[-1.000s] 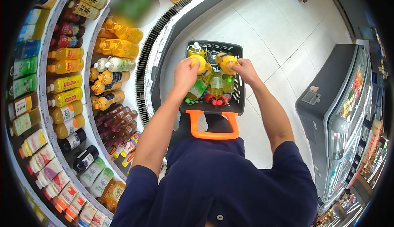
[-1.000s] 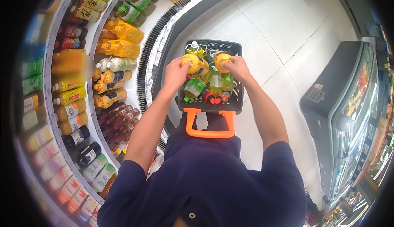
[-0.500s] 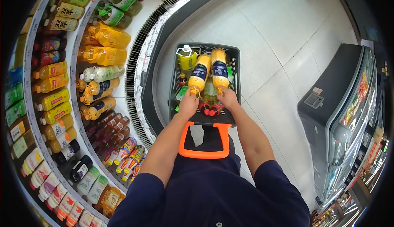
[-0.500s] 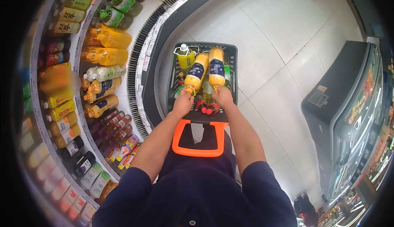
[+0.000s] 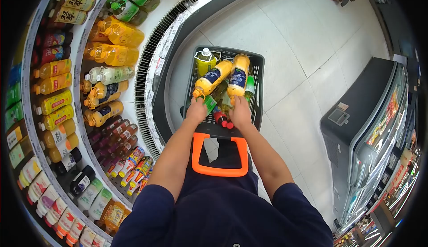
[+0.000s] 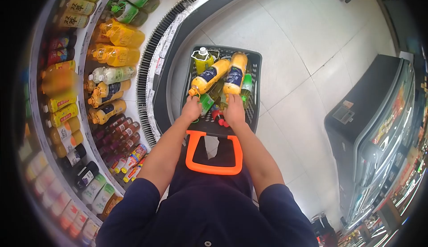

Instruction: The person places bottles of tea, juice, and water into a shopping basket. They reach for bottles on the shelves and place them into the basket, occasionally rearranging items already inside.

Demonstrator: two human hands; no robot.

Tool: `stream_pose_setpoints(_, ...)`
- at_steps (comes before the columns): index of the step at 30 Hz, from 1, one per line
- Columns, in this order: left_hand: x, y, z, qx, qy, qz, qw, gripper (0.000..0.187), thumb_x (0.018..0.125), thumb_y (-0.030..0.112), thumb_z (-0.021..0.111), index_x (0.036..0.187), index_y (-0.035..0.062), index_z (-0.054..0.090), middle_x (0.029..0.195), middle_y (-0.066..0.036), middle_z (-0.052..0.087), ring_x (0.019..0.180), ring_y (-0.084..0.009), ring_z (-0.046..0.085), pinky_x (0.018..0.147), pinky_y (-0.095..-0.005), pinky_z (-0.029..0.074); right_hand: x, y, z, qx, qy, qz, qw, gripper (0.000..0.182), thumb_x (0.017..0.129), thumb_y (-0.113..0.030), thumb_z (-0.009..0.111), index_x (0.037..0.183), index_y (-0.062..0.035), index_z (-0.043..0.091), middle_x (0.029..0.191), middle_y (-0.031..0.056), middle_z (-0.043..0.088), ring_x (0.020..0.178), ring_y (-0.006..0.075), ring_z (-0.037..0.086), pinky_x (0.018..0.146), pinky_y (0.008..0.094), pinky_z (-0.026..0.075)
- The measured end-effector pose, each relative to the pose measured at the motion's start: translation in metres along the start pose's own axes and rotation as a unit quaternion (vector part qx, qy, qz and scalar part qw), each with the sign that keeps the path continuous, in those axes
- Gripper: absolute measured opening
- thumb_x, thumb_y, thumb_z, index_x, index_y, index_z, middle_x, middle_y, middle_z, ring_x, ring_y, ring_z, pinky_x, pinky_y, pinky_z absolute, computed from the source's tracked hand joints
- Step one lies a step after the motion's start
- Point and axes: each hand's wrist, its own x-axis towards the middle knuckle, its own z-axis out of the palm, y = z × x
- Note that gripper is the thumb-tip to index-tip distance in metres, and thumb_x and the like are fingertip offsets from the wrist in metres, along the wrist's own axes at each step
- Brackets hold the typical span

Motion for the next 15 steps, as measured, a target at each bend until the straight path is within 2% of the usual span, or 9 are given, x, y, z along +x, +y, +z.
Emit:
stream_pose_setpoints(2, 0.012, -0.005, -0.007, -0.021, -0.037, -0.023, 0.999, 0.038, 0.094, 0.025, 0.054, 0.127, 0.0069, 0.055, 0.150, -0.026, 0.034, 0.118, -0.0401, 0.058, 0.101, -0.0457, 0.047, -0.009, 0.000, 0.000, -0.014, 0.023, -0.023, 0.999, 0.061, 0.076, -0.005, 0.069, 0.133, 0.0010, 0.049, 0.136, 0.0237, 0.046, 0.130, 0.0399, 0.043, 0.112, 0.0434, 0.038)
stream_pose_setpoints(4, 0.022, -0.008, -0.010, -0.032, -0.036, -0.026, 0.999, 0.039, 0.094, 0.025, 0.054, 0.128, 0.0069, 0.055, 0.149, -0.025, 0.036, 0.119, -0.0394, 0.057, 0.102, -0.0456, 0.047, -0.016, -0.003, -0.005, -0.033, 0.015, 0.000, 0.999, 0.066, 0.076, -0.005, 0.070, 0.137, 0.0017, 0.046, 0.142, 0.0239, 0.042, 0.134, 0.0399, 0.039, 0.116, 0.0422, 0.033)
stream_pose_setpoints(6, 0.026, -0.009, -0.011, -0.044, -0.038, -0.030, 0.998, 0.040, 0.094, 0.025, 0.055, 0.130, 0.0070, 0.054, 0.148, -0.023, 0.038, 0.120, -0.0387, 0.057, 0.102, -0.0454, 0.046, -0.023, -0.007, -0.008, -0.055, 0.031, -0.012, 0.998, 0.064, 0.077, -0.006, 0.070, 0.136, 0.0015, 0.047, 0.141, 0.0240, 0.043, 0.132, 0.0400, 0.042, 0.114, 0.0427, 0.035)
stream_pose_setpoints(8, 0.019, -0.014, -0.015, -0.049, -0.031, 0.002, 0.998, 0.043, 0.093, 0.025, 0.057, 0.132, 0.0062, 0.053, 0.144, -0.021, 0.045, 0.122, -0.0373, 0.055, 0.103, -0.0450, 0.046, -0.042, -0.007, -0.006, -0.072, 0.044, -0.024, 0.996, 0.063, 0.077, -0.007, 0.070, 0.135, 0.0013, 0.048, 0.140, 0.0242, 0.045, 0.131, 0.0401, 0.044, 0.112, 0.0432, 0.038)
stream_pose_setpoints(10, 0.003, -0.016, -0.015, -0.061, -0.012, 0.018, 0.998, 0.044, 0.092, 0.025, 0.058, 0.132, 0.0056, 0.053, 0.141, -0.021, 0.048, 0.121, -0.0372, 0.056, 0.102, -0.0453, 0.046, -0.062, -0.011, -0.007, -0.007, -0.051, -0.083, 0.995, 0.057, 0.078, -0.009, 0.072, 0.131, 0.0005, 0.052, 0.133, 0.0230, 0.051, 0.125, 0.0412, 0.049, 0.106, 0.0449, 0.043)
stream_pose_setpoints(12, -0.022, -0.021, -0.007, -0.058, 0.031, 0.056, 0.996, 0.048, 0.089, 0.024, 0.062, 0.132, 0.0049, 0.052, 0.130, -0.021, 0.058, 0.119, -0.0376, 0.057, 0.101, -0.0459, 0.047, -0.091, -0.034, -0.022, 0.034, -0.149, -0.082, 0.985, 0.048, 0.081, -0.015, 0.071, 0.124, 0.0007, 0.058, 0.123, 0.0219, 0.058, 0.117, 0.0404, 0.054, 0.100, 0.0452, 0.046)
stream_pose_setpoints(13, -0.046, -0.016, -0.012, -0.056, 0.020, 0.071, 0.996, 0.046, 0.088, 0.024, 0.063, 0.128, 0.0034, 0.055, 0.123, -0.022, 0.062, 0.114, -0.0383, 0.060, 0.098, -0.0466, 0.048, -0.107, -0.033, -0.017, 0.053, -0.174, -0.104, 0.978, 0.042, 0.082, -0.016, 0.071, 0.120, 0.0002, 0.060, 0.117, 0.0210, 0.061, 0.110, 0.0396, 0.058, 0.097, 0.0449, 0.048)
stream_pose_setpoints(14, -0.062, -0.024, -0.004, -0.062, 0.016, 0.132, 0.989, 0.040, 0.088, 0.025, 0.064, 0.120, 0.0010, 0.060, 0.117, -0.023, 0.064, 0.109, -0.0383, 0.062, 0.095, -0.0463, 0.050, -0.122, -0.032, -0.013, 0.070, -0.198, -0.127, 0.969, 0.038, 0.084, -0.018, 0.071, 0.116, -0.0002, 0.063, 0.111, 0.0201, 0.064, 0.104, 0.0387, 0.061, 0.094, 0.0447, 0.049)
stream_pose_setpoints(15, -0.078, -0.036, 0.010, -0.103, 0.007, 0.194, 0.976, 0.034, 0.088, 0.025, 0.064, 0.112, 0.0009, 0.064, 0.113, -0.022, 0.066, 0.105, -0.0373, 0.064, 0.092, -0.0456, 0.051, -0.134, -0.039, -0.017, 0.092, -0.229, -0.111, 0.963, 0.031, 0.085, -0.019, 0.070, 0.109, 0.0002, 0.066, 0.104, 0.0197, 0.066, 0.096, 0.0385, 0.063, 0.088, 0.0442, 0.051)
